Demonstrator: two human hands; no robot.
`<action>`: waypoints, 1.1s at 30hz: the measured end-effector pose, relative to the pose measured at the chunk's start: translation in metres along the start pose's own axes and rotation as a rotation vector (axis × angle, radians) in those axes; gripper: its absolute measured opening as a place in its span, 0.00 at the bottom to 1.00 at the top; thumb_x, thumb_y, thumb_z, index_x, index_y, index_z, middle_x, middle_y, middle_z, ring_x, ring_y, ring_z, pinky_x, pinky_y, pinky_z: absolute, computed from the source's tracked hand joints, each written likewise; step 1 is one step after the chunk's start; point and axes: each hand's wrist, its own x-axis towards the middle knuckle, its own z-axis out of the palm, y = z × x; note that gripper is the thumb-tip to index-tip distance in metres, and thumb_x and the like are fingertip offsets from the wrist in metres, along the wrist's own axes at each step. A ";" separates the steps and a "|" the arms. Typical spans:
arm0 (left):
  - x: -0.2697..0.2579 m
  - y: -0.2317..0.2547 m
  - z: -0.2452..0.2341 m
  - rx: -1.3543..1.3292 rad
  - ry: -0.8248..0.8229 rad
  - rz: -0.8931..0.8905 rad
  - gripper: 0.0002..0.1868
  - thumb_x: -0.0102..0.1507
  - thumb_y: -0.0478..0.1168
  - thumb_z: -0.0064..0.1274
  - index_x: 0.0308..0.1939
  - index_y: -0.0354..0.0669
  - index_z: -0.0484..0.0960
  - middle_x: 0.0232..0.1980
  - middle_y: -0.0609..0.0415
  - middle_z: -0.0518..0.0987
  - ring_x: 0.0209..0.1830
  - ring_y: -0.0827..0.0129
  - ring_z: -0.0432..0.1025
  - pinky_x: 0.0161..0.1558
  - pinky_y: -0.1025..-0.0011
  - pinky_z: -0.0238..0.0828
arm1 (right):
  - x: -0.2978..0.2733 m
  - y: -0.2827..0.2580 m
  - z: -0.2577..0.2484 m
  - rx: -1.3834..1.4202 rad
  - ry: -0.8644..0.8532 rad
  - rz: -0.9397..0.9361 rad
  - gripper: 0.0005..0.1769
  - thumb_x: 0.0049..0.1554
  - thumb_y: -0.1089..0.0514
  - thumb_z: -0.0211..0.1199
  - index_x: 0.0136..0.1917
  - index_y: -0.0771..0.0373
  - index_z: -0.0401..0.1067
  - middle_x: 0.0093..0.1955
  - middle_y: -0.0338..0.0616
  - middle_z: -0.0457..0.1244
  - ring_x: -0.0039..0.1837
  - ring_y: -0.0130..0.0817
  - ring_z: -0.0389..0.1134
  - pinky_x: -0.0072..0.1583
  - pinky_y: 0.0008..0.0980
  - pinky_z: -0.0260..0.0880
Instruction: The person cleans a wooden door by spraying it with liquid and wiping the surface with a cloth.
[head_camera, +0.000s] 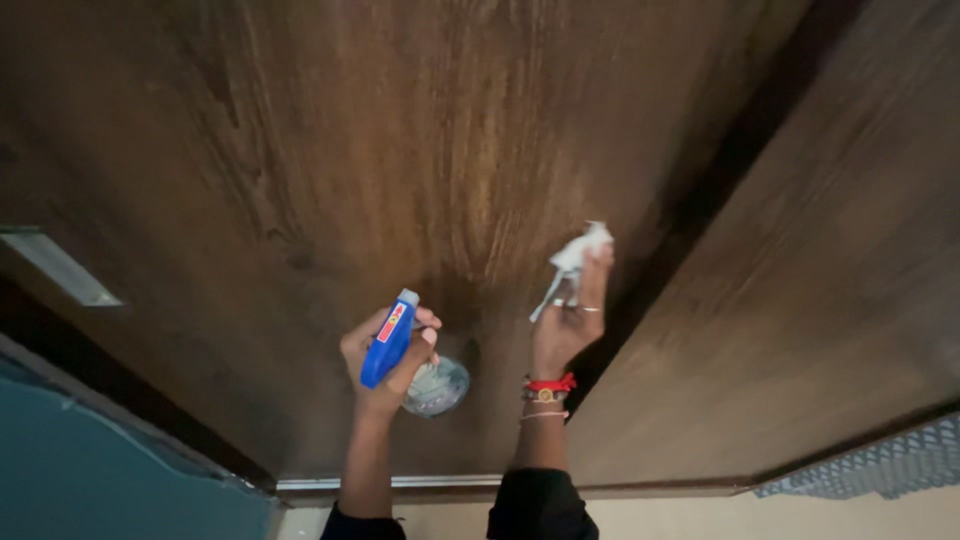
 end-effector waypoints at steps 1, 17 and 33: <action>0.000 -0.002 0.004 -0.008 -0.004 -0.003 0.10 0.58 0.24 0.57 0.44 0.27 0.83 0.39 0.44 0.83 0.27 0.71 0.76 0.30 0.73 0.78 | 0.004 0.005 -0.002 -0.043 0.071 0.044 0.25 0.65 0.73 0.53 0.75 0.69 0.63 0.81 0.55 0.54 0.81 0.46 0.56 0.78 0.38 0.59; -0.009 0.000 0.014 0.067 0.066 0.043 0.10 0.57 0.24 0.57 0.43 0.28 0.83 0.39 0.46 0.84 0.27 0.72 0.76 0.31 0.74 0.76 | -0.029 0.000 0.018 -0.122 -0.108 0.011 0.26 0.69 0.64 0.49 0.79 0.66 0.59 0.86 0.57 0.48 0.88 0.51 0.46 0.84 0.46 0.49; -0.002 0.015 -0.018 0.082 0.075 0.105 0.10 0.58 0.24 0.57 0.43 0.27 0.83 0.40 0.45 0.84 0.26 0.73 0.75 0.30 0.74 0.76 | -0.089 -0.005 0.064 -0.199 0.047 0.093 0.31 0.71 0.56 0.48 0.81 0.72 0.50 0.86 0.66 0.38 0.87 0.61 0.37 0.83 0.54 0.39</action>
